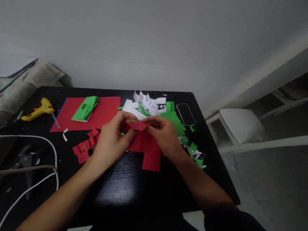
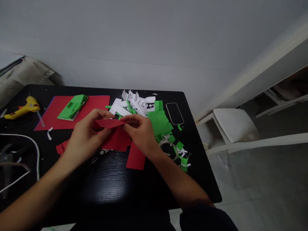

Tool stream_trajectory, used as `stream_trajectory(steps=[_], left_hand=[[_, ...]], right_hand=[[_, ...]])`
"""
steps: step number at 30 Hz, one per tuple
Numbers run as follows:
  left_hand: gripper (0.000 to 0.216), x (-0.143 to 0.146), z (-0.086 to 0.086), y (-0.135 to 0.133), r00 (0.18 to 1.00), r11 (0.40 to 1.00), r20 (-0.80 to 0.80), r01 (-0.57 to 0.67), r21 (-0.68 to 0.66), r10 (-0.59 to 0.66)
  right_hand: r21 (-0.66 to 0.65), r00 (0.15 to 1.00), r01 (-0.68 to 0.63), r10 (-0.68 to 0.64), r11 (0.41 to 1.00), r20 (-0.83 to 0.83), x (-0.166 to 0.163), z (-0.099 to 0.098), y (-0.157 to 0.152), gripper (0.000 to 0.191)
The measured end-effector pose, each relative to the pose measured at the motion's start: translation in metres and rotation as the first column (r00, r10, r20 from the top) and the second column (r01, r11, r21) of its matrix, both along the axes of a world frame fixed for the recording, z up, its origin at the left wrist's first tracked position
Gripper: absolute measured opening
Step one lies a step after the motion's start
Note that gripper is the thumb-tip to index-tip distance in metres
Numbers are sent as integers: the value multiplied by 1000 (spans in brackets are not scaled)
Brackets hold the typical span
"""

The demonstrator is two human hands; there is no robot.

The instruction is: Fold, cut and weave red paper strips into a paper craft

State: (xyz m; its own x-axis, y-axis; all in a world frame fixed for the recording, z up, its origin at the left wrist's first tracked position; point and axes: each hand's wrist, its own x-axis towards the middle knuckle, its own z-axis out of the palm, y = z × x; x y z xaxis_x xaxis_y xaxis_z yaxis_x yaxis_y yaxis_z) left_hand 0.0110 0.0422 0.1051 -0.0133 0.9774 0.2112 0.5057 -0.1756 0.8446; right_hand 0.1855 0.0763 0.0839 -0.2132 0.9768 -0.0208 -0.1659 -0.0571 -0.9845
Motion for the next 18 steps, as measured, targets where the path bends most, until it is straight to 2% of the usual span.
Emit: stream_trajectory(steps=[5, 10, 18], left_hand=[[23, 1, -1, -1, 1000, 1000, 12, -4, -4, 4], [22, 3, -2, -1, 1000, 1000, 6, -13, -7, 13], [25, 3, -4, 0, 999, 999, 34, -6, -32, 7]], right_hand=[[20, 1000, 6, -7, 1000, 12, -1, -1, -1, 20], [-23, 999, 31, -32, 999, -31, -3, -3, 0, 29], [-25, 1000, 16, -17, 1000, -19, -5, -2, -1, 27]])
